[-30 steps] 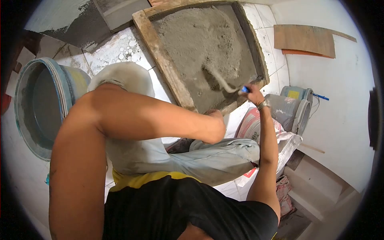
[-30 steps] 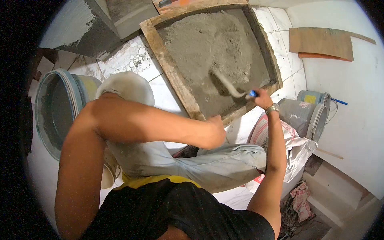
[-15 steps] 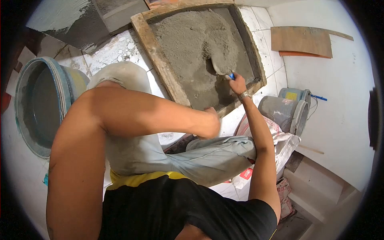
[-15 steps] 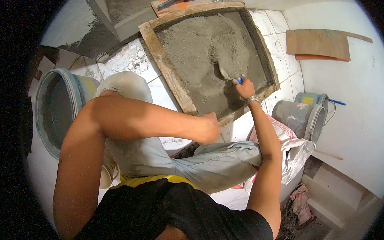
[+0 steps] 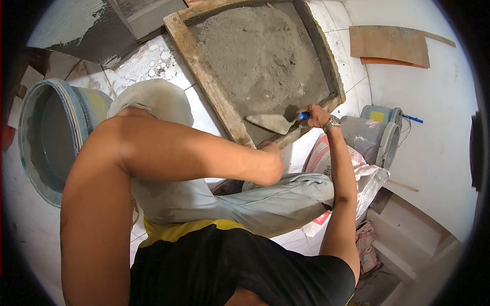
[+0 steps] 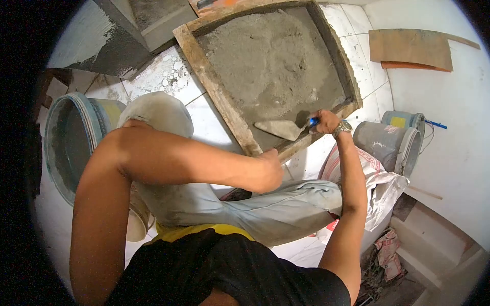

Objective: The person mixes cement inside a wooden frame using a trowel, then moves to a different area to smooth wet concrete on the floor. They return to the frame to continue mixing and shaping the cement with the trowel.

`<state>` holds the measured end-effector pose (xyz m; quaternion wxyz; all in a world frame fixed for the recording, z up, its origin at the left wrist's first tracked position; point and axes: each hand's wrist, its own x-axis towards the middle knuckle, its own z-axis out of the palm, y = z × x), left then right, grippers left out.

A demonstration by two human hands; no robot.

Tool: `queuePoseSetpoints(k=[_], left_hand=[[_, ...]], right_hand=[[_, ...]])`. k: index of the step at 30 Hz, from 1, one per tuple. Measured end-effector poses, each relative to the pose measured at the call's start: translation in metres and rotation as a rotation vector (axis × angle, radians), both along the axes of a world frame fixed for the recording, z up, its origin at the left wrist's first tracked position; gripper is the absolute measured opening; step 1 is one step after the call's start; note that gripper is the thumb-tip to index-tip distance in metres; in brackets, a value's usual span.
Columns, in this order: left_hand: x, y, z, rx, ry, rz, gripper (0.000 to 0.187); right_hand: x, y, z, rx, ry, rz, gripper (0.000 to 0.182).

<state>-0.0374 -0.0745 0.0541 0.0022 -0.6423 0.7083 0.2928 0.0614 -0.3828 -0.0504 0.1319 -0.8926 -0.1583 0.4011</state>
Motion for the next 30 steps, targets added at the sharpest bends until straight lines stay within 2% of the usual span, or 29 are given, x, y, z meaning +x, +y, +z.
queuePoseSetpoints(k=[4,6,8,9,12,13,16,21,23,28,30], left_hand=[[0.001,0.0,0.002,0.014,-0.012,-0.024,0.019],[0.002,0.0,0.002,0.009,-0.014,-0.026,0.02],[0.003,0.0,0.003,0.019,-0.014,-0.016,0.02],[0.003,0.001,0.005,0.021,-0.014,-0.017,0.02],[0.009,0.004,0.008,0.036,-0.023,-0.041,0.022],[0.009,0.003,0.009,0.061,-0.021,-0.041,0.022],[0.011,0.007,0.009,0.051,-0.013,-0.032,0.022],[0.006,0.001,0.004,0.043,-0.038,-0.044,0.021],[0.004,-0.003,0.002,0.054,0.034,0.006,0.022],[0.013,-0.003,0.003,0.081,0.008,-0.023,0.022],[0.017,0.001,0.003,0.07,-0.023,0.0,0.022]], right_hand=[[-0.004,0.007,-0.034,-0.107,0.007,0.078,0.041],[0.004,0.024,-0.029,-0.132,0.009,0.085,0.04],[0.011,0.038,-0.024,-0.323,-0.126,0.056,0.037],[0.011,0.033,-0.032,-0.04,-0.066,-0.144,0.035],[0.018,0.039,-0.009,0.06,-0.097,-0.115,0.033],[0.023,0.039,-0.009,-0.191,0.014,-0.079,0.034],[0.009,0.049,-0.011,-0.151,-0.097,0.029,0.036],[0.003,0.101,-0.024,-0.104,-0.124,-0.036,0.046],[0.001,0.115,-0.037,-0.108,-0.365,-0.064,0.05],[0.008,0.1,-0.032,-0.138,-0.453,-0.033,0.052],[0.009,0.079,-0.029,0.06,-0.602,-0.098,0.047]])
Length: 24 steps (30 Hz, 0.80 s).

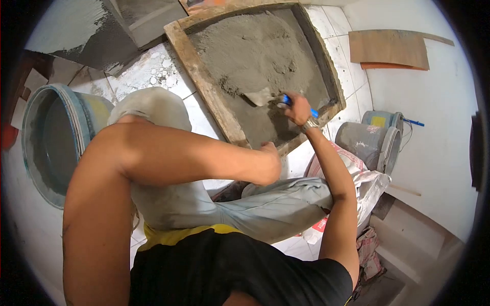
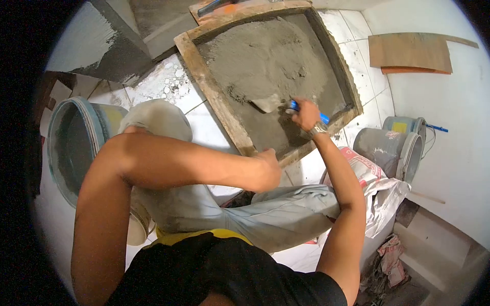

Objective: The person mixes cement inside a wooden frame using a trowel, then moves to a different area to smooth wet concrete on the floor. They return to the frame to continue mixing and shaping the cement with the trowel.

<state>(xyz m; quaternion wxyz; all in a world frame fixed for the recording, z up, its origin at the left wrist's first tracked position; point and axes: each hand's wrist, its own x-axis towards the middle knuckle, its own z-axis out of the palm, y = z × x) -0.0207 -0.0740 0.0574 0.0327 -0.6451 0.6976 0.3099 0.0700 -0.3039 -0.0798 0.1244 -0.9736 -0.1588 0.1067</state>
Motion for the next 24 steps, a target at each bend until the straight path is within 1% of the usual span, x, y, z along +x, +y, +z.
queuePoseSetpoints(k=[1,2,4,5,6,8,9,10,12,13,15,16,18,19,20,22,24], left_hand=[[0.001,-0.001,0.002,0.001,-0.009,-0.006,0.022],[0.001,-0.003,0.003,-0.002,-0.017,-0.021,0.022],[-0.002,-0.005,0.0,-0.023,-0.01,-0.019,0.023],[-0.004,-0.007,-0.001,-0.039,-0.007,-0.003,0.023],[-0.006,-0.01,-0.002,-0.043,-0.007,-0.005,0.023],[-0.008,-0.015,-0.004,0.072,-0.018,-0.043,0.04],[-0.009,-0.015,-0.005,0.074,-0.02,-0.026,0.04],[-0.01,-0.014,-0.006,0.069,-0.018,-0.008,0.04],[-0.009,-0.01,-0.006,0.07,-0.015,0.016,0.039],[-0.007,-0.008,-0.005,0.039,-0.008,0.021,0.039],[-0.007,-0.008,-0.003,0.007,0.001,0.014,0.039],[-0.006,-0.008,-0.003,0.011,-0.009,0.003,0.039],[-0.005,-0.008,-0.002,0.015,-0.022,-0.016,0.039],[-0.007,-0.007,-0.003,-0.023,-0.012,-0.001,0.029],[-0.008,-0.006,-0.003,-0.06,-0.003,0.017,0.02],[-0.012,-0.004,-0.007,-0.074,-0.011,0.015,0.02],[-0.017,-0.006,-0.013,-0.09,-0.022,0.001,0.02]], right_hand=[[0.0,-0.008,0.005,0.005,0.029,-0.081,0.048],[0.002,-0.007,0.016,0.004,0.029,-0.086,0.048],[0.0,-0.012,0.034,-0.034,0.208,-0.405,0.047],[-0.001,-0.034,0.018,0.033,0.1,-0.28,0.038],[-0.005,-0.041,0.016,0.029,0.099,-0.282,0.038],[-0.008,-0.045,0.014,0.567,0.484,-0.748,0.027],[-0.009,-0.05,0.016,0.729,0.563,-0.854,0.022],[-0.008,-0.056,0.02,0.727,0.57,-0.837,0.022],[-0.005,-0.069,0.026,0.459,0.431,-0.606,0.023],[-0.001,-0.072,0.028,0.461,0.434,-0.602,0.023],[0.001,-0.069,0.047,0.044,0.334,-0.107,0.026],[0.0,-0.065,0.048,0.044,0.333,-0.115,0.026],[-0.002,-0.05,0.043,-0.188,0.324,0.072,0.037],[-0.004,-0.046,0.03,-0.263,0.307,0.05,0.046],[-0.001,-0.039,0.022,-0.262,0.306,0.049,0.046],[0.007,-0.02,0.008,-0.127,0.249,0.084,0.046],[0.02,0.007,-0.008,-0.172,0.229,0.089,0.046]])
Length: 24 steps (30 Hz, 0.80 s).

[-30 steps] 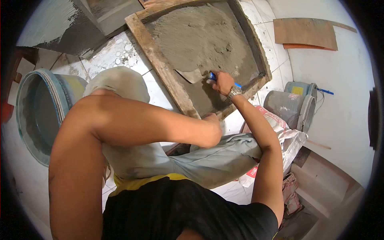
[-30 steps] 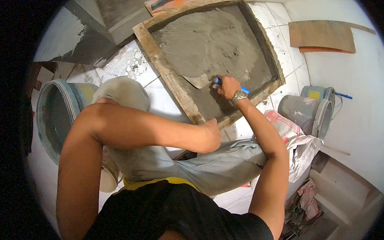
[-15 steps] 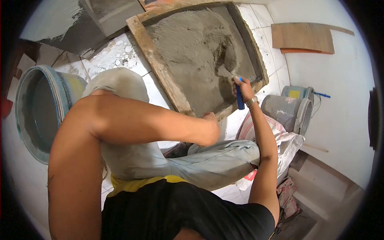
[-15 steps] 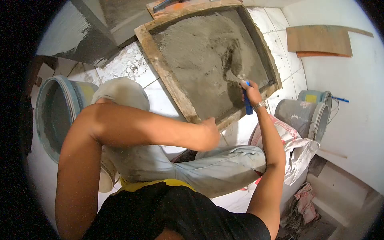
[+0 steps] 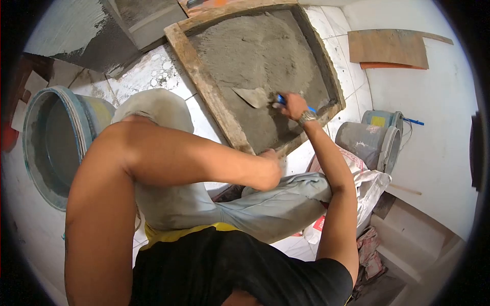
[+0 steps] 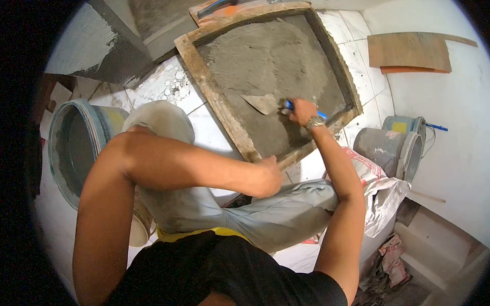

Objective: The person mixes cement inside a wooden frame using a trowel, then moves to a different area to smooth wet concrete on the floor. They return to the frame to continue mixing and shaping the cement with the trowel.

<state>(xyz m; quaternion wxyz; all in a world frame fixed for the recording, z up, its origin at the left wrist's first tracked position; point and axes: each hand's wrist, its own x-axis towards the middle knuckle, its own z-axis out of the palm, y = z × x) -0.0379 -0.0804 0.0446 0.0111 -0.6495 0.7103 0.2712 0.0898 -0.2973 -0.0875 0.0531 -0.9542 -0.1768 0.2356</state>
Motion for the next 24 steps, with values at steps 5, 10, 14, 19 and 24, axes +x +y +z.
queuePoseSetpoints(k=[5,10,14,19,24], left_hand=[[0.006,-0.001,-0.004,0.144,0.034,-0.054,0.019],[0.017,0.005,0.008,0.087,-0.026,-0.019,0.02],[0.018,-0.002,0.019,0.025,-0.002,-0.003,0.023],[0.012,-0.008,0.015,0.111,0.012,0.016,0.026],[0.003,-0.007,0.01,0.111,-0.019,-0.058,0.033]], right_hand=[[0.008,0.028,0.007,0.058,-0.122,0.018,0.045],[-0.002,-0.004,0.012,0.284,-0.309,-0.03,0.041],[-0.013,-0.043,0.019,0.289,-0.087,-0.365,0.04],[-0.022,-0.044,0.044,0.827,0.385,-0.987,0.02],[-0.01,-0.061,0.052,0.194,0.124,-0.159,0.021]])
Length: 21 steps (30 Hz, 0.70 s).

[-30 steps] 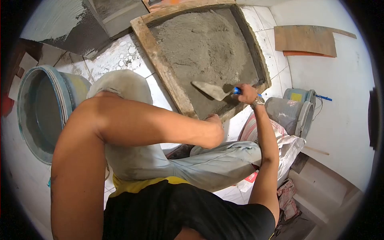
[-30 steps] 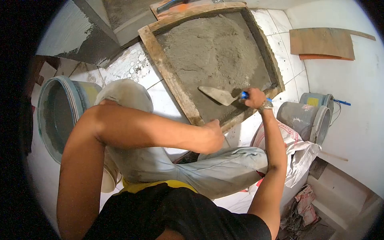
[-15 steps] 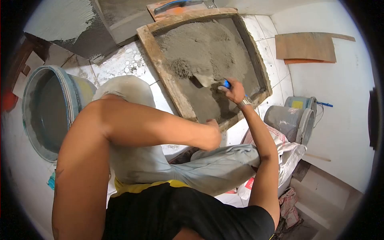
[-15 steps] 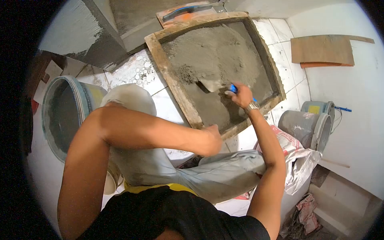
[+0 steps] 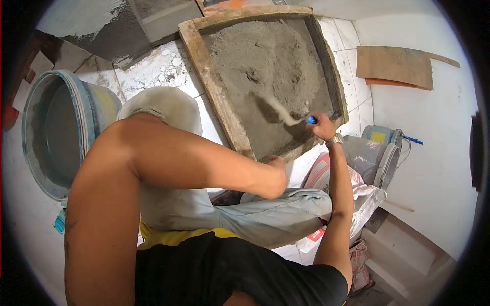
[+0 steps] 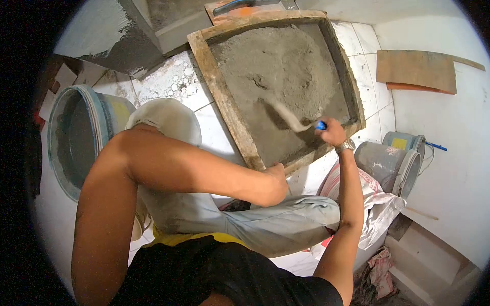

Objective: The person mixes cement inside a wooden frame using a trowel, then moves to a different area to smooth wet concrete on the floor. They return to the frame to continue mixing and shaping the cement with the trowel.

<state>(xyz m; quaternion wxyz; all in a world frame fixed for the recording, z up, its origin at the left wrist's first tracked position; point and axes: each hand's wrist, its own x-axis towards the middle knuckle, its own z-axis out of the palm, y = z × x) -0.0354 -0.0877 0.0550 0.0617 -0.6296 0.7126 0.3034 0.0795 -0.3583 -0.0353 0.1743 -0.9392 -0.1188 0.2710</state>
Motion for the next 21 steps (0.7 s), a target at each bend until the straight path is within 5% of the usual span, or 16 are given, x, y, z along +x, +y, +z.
queuePoseSetpoints(k=[6,21], left_hand=[[0.002,-0.004,-0.004,0.056,-0.013,-0.013,0.038],[0.009,0.006,-0.008,0.049,0.045,0.022,0.027]], right_hand=[[-0.012,0.061,-0.027,-0.114,0.128,0.129,0.033],[-0.011,0.144,-0.062,-0.034,-0.189,0.048,0.037]])
